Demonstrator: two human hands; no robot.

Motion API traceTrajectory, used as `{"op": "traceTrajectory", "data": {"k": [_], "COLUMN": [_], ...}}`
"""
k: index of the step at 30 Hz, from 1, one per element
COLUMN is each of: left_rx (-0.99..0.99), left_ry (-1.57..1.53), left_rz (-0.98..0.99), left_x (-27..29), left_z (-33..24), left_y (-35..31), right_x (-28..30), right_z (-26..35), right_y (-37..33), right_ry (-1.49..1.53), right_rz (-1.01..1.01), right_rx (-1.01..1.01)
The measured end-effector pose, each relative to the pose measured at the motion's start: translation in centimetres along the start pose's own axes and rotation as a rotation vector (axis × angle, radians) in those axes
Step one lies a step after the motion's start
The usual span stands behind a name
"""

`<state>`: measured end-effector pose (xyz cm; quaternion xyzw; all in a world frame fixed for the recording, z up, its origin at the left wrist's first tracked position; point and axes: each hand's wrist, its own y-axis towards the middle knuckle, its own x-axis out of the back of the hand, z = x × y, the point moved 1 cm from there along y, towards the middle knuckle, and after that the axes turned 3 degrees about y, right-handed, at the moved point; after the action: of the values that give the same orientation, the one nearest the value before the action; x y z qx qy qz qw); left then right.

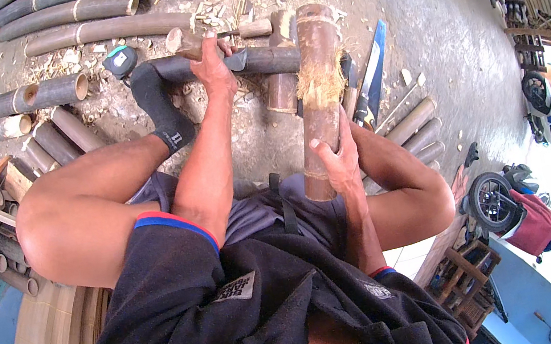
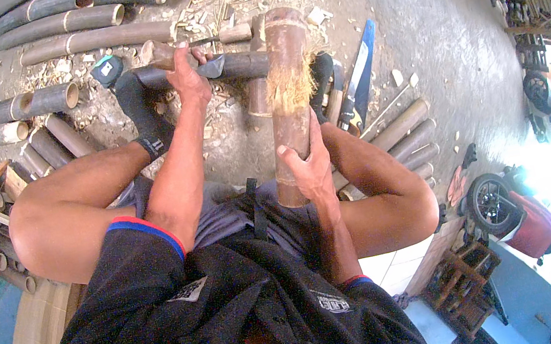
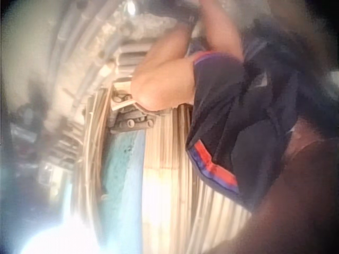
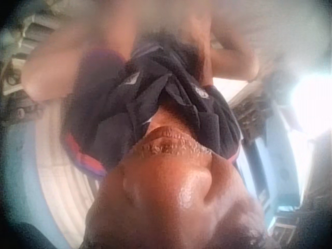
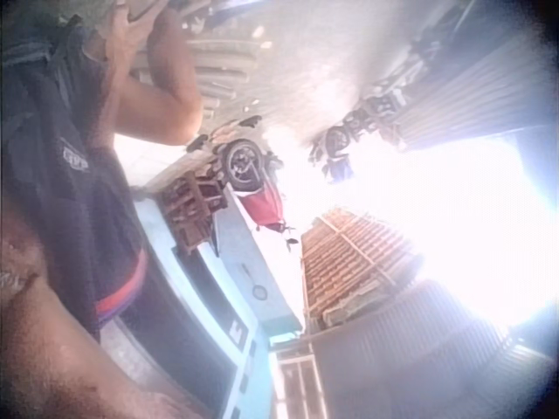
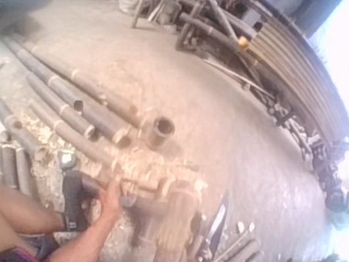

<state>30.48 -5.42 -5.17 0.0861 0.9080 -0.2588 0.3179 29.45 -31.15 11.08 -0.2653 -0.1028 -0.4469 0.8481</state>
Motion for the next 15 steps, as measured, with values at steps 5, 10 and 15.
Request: {"op": "traceTrajectory", "data": {"k": [5,10,15], "left_rx": [-0.058,-0.132,-0.169], "left_ry": [0.088,0.178,0.136], "left_rz": [0.018,0.039,0.062], "left_x": [0.4,0.0,0.9], "left_z": [0.4,0.2,0.7], "left_y": [-0.1,-1.0,-0.4], "right_x": [0.1,0.1,-0.9], "right_z": [1.0,3.0,11.6], "right_y": [0.7,1.8,5.8], "right_ry": [-0.074,-0.185,-0.394], "right_rz": [0.024,0.056,0.146], "right_rx": [0.033,0.09,0.342]}}
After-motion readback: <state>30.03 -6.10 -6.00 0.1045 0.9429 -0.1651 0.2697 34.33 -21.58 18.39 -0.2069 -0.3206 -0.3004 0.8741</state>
